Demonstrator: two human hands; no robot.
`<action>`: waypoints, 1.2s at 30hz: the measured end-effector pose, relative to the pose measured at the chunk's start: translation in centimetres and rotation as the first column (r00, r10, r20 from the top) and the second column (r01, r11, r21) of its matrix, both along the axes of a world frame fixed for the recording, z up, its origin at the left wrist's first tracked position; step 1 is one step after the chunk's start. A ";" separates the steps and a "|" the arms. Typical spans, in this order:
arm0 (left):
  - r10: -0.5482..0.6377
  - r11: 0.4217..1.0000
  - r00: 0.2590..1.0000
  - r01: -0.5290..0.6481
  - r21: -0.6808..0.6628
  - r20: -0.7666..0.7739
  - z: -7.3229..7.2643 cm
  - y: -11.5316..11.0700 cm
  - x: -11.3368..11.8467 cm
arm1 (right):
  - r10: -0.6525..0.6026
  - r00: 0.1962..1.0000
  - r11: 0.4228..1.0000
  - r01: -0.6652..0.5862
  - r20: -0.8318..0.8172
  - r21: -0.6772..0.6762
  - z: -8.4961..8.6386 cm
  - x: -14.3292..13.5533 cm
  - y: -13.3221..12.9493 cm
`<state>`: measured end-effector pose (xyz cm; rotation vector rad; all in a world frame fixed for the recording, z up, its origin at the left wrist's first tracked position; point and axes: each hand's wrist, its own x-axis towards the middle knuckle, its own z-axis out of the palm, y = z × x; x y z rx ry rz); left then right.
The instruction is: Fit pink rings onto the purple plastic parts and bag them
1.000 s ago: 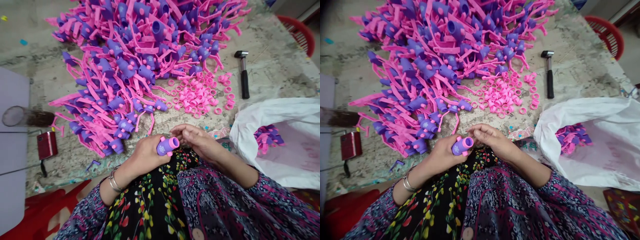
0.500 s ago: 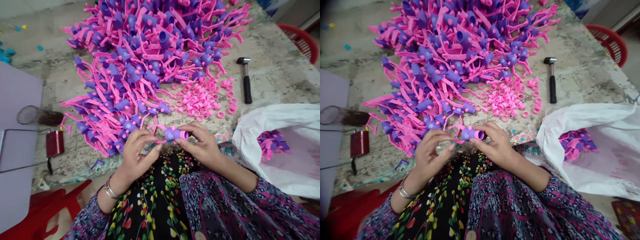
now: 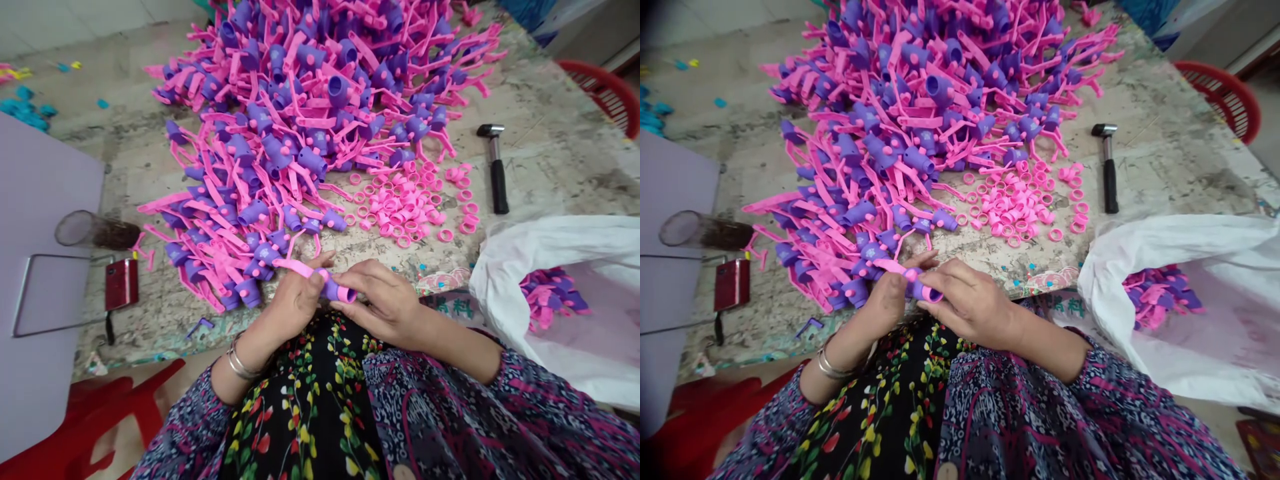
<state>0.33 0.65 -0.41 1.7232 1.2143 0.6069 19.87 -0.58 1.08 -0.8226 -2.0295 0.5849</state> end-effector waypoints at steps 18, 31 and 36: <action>0.110 0.991 0.959 -0.127 -0.052 -0.260 0.7 -1.4 3.6 | -0.424 0.681 0.423 -0.434 -0.597 -0.796 -1.5 -3.4 1.2; 0.205 0.965 0.960 -0.231 -0.123 -0.192 -1.0 -1.0 4.7 | -0.524 0.646 0.441 -0.352 -0.555 -0.826 -3.3 -3.7 1.9; 0.250 0.953 0.958 -0.269 -0.138 -0.141 -1.7 -0.9 4.5 | -0.526 0.679 0.461 -0.280 -0.513 -0.842 -3.5 -4.1 1.9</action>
